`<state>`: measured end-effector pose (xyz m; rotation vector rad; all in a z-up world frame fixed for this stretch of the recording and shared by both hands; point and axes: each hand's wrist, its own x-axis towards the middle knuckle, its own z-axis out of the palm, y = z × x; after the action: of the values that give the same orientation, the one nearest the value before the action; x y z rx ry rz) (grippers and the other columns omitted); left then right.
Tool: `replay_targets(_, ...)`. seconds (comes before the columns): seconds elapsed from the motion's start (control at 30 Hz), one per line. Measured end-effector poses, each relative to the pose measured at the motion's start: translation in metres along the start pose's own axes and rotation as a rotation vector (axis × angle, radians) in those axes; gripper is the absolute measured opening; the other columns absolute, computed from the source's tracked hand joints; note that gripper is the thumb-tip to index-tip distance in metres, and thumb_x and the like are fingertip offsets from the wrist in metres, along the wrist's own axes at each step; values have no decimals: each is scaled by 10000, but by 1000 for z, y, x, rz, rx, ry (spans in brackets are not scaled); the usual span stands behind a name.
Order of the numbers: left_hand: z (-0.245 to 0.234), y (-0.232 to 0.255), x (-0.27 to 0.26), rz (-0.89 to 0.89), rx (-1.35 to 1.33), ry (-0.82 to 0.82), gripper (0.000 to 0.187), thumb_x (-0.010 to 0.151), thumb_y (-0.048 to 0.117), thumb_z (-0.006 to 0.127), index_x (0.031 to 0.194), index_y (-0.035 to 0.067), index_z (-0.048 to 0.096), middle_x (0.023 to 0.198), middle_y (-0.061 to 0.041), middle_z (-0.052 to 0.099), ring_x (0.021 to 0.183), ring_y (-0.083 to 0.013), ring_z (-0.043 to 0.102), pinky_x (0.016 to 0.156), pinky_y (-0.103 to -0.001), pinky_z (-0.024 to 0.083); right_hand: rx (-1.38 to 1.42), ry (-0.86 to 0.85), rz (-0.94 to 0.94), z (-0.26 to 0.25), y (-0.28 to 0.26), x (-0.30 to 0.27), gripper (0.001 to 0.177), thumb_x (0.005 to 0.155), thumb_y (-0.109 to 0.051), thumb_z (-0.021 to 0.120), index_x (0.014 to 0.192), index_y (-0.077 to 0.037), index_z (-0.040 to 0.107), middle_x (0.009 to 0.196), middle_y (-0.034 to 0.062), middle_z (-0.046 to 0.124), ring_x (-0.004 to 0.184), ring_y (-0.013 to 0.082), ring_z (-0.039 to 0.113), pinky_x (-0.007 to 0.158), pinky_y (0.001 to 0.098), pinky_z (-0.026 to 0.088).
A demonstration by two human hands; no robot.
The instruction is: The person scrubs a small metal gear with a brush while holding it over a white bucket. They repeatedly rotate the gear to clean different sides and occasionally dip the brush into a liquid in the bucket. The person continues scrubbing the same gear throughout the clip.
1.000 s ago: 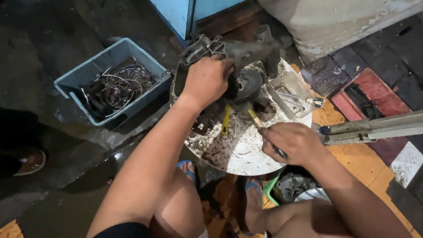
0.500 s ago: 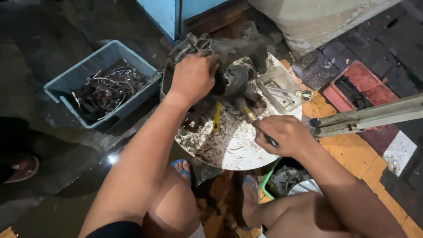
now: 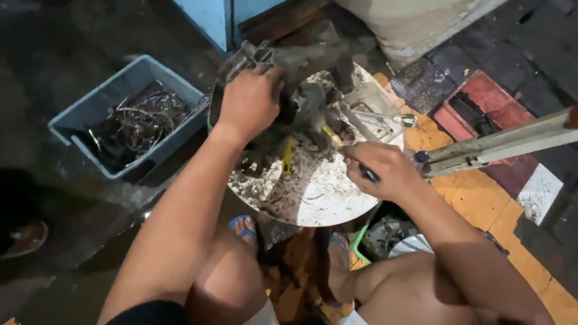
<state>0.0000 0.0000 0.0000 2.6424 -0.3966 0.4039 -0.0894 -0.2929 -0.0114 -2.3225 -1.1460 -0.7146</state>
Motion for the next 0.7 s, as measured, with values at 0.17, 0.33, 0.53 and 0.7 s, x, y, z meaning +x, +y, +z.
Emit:
replay_targets(0.17, -3, -1, -7, 45, 38, 4, 326, 1030, 204, 534, 1306, 151, 701, 1145, -145, 709, 1004, -371, 704, 804, -528, 610, 101, 5, 105, 2, 6, -3, 87, 871, -109, 660, 894, -103, 744, 614, 90, 648, 542, 311, 650, 520, 366, 538)
replay_targets(0.33, -4, 1, -6, 33, 38, -19, 330, 1036, 228, 554, 1327, 153, 691, 1152, -153, 716, 1029, -387, 700, 820, -555, 604, 147, -46, 150, 8, 16, -12, 65, 863, -112, 664, 899, -77, 706, 608, 102, 644, 541, 318, 646, 521, 384, 531)
replay_targets(0.53, -5, -1, -3, 14, 46, -18, 325, 1016, 221, 568, 1305, 166, 705, 1113, -154, 725, 991, -395, 711, 792, -558, 611, 151, -123, 157, 19, -1, 4, 62, 896, -92, 642, 922, -72, 695, 619, 134, 631, 553, 331, 650, 527, 389, 538)
replay_targets(0.7, -9, 2, -5, 11, 30, -21, 328, 1027, 202, 548, 1312, 174, 707, 1117, -145, 726, 991, -373, 719, 797, -532, 615, 102, -381, 198, 22, 19, -22, 178, 858, -197, 667, 939, -40, 648, 675, 199, 668, 636, 422, 670, 576, 510, 531)
